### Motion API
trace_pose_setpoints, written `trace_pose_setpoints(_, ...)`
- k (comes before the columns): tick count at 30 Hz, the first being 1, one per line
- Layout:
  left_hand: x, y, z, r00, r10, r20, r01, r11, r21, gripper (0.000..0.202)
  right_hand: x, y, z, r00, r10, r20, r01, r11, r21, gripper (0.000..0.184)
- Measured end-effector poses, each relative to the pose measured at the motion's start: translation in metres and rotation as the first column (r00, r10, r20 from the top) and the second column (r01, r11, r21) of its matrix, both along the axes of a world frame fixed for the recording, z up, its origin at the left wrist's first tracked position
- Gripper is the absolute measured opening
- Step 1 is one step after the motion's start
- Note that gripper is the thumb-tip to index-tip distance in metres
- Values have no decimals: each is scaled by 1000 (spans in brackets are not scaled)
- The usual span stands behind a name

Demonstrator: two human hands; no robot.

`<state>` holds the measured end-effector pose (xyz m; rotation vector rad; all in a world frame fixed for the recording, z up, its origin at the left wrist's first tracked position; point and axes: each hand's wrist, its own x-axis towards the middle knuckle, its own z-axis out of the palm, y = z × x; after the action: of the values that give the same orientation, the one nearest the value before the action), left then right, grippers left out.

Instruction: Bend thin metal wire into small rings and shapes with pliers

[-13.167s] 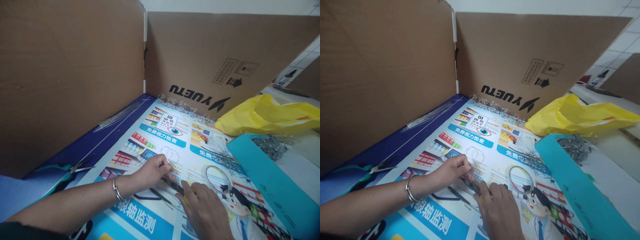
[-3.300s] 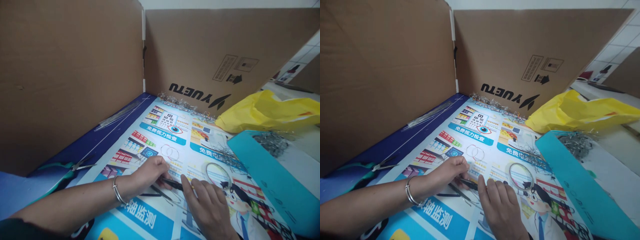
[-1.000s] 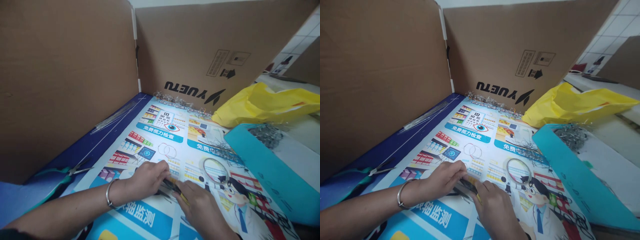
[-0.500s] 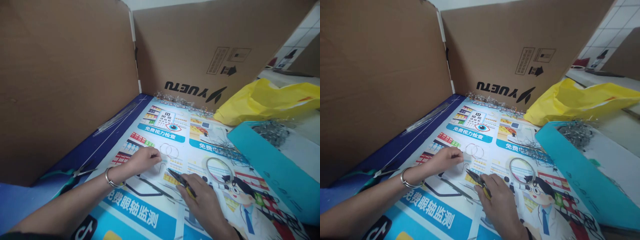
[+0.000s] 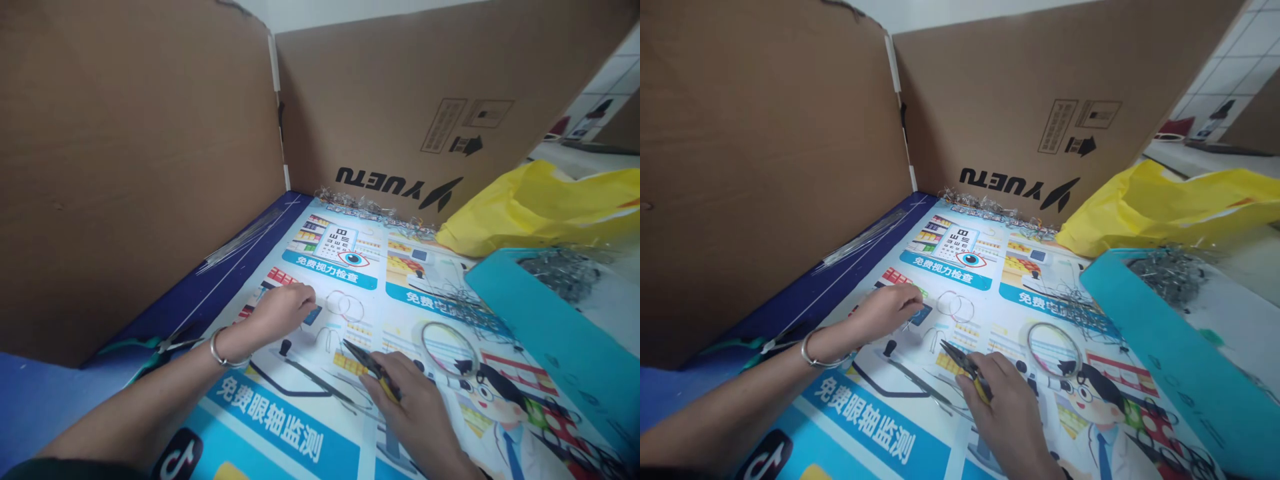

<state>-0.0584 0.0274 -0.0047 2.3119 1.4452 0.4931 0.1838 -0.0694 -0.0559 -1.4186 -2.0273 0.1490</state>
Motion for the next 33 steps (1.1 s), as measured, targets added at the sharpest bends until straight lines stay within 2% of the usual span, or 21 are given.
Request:
trace_pose_setpoints(6, -13, 9, 11, 955, 55, -293, -44, 998, 47, 17, 4, 1, -2, 1000, -7, 11, 7, 999, 36, 27)
trace_pose_setpoints(9, -18, 12, 13, 916, 29, -399, -20, 999, 29, 20, 5, 1, -4, 998, -13, 55, 13, 1000, 15, 27)
trace_pose_setpoints(15, -28, 16, 9, 903, -96, -418, 112, 994, 14, 14, 6, 1, -6, 995, -32, 92, 30, 999, 27, 28)
trace_pose_setpoints(26, -25, 14, 15, 823, -115, -556, 111, 993, -40, 24, 7, 2, -8, 996, -14, 88, 10, 999, 50, 26)
trace_pose_setpoints(33, -22, 13, 12, 813, -112, -571, 96, 994, -58, 28, 7, 3, -7, 996, 8, 90, -9, 1000, 10, 25)
